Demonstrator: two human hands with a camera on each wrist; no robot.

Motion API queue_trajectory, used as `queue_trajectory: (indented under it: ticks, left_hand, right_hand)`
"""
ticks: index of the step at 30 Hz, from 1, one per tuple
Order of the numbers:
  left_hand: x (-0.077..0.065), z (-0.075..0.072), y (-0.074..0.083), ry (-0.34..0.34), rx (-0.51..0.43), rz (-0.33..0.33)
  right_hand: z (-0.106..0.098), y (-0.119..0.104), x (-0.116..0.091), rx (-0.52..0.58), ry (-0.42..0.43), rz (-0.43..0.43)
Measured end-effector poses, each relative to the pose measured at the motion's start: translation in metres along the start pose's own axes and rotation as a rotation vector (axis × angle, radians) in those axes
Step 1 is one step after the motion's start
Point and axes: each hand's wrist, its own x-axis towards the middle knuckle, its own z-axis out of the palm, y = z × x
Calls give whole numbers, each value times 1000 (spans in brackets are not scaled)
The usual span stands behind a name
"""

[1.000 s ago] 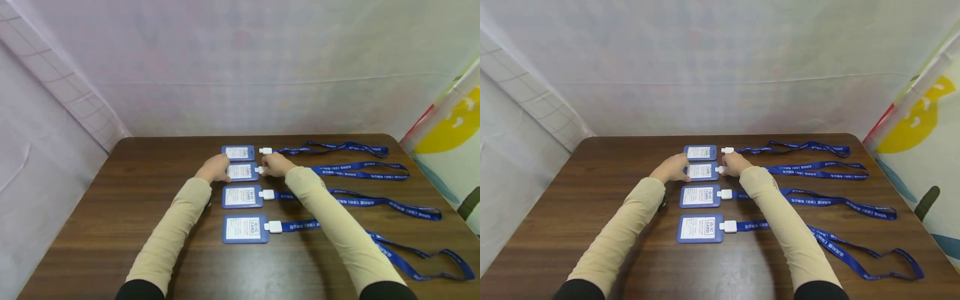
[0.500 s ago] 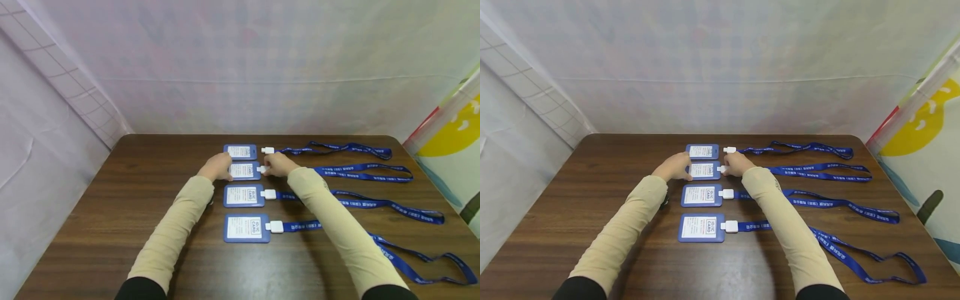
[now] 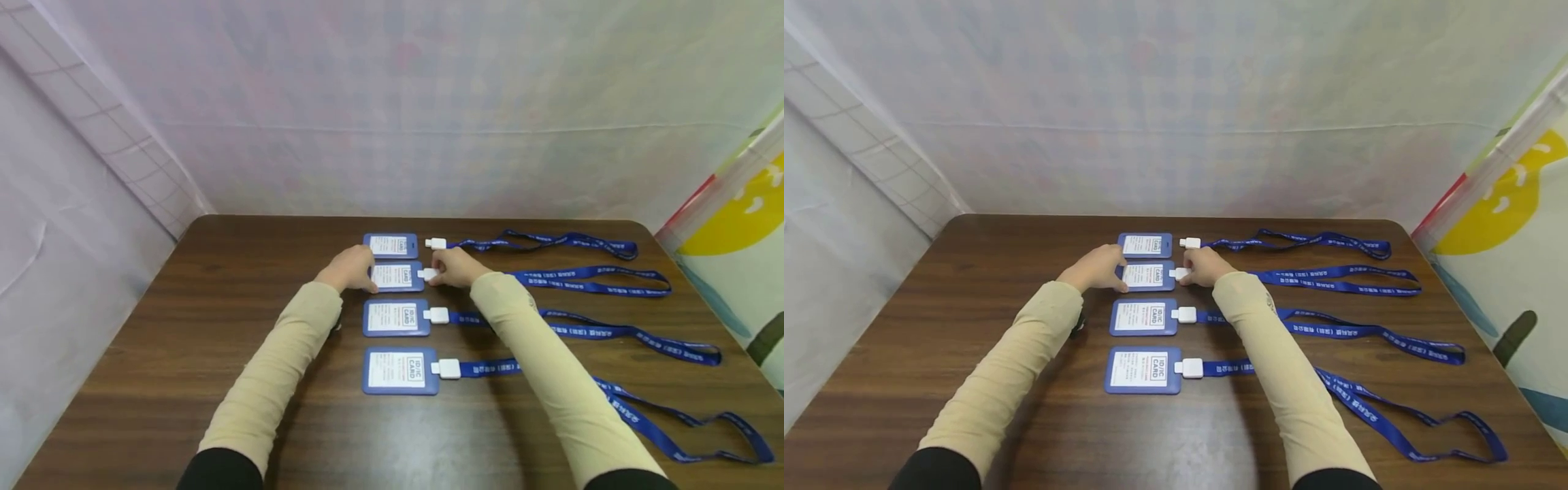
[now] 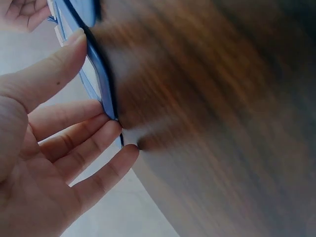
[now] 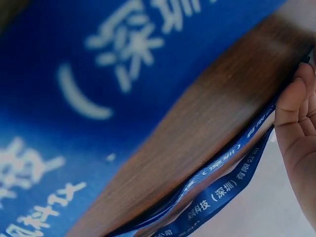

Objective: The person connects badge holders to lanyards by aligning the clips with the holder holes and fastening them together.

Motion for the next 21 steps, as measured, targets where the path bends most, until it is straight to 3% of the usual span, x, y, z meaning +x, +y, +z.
queue_trajectory:
  ticks: [6, 12, 21]
  left_hand:
    - [-1, -6, 1, -18, 35, -12]
    - [-3, -6, 1, -26, 47, -15]
    - [-16, -4, -4, 55, 59, 31]
  right_hand:
    - [-1, 0, 0, 43, 4, -8]
    - [-7, -1, -4, 154, -26, 31]
    - [-16, 5, -9, 133, 2, 35]
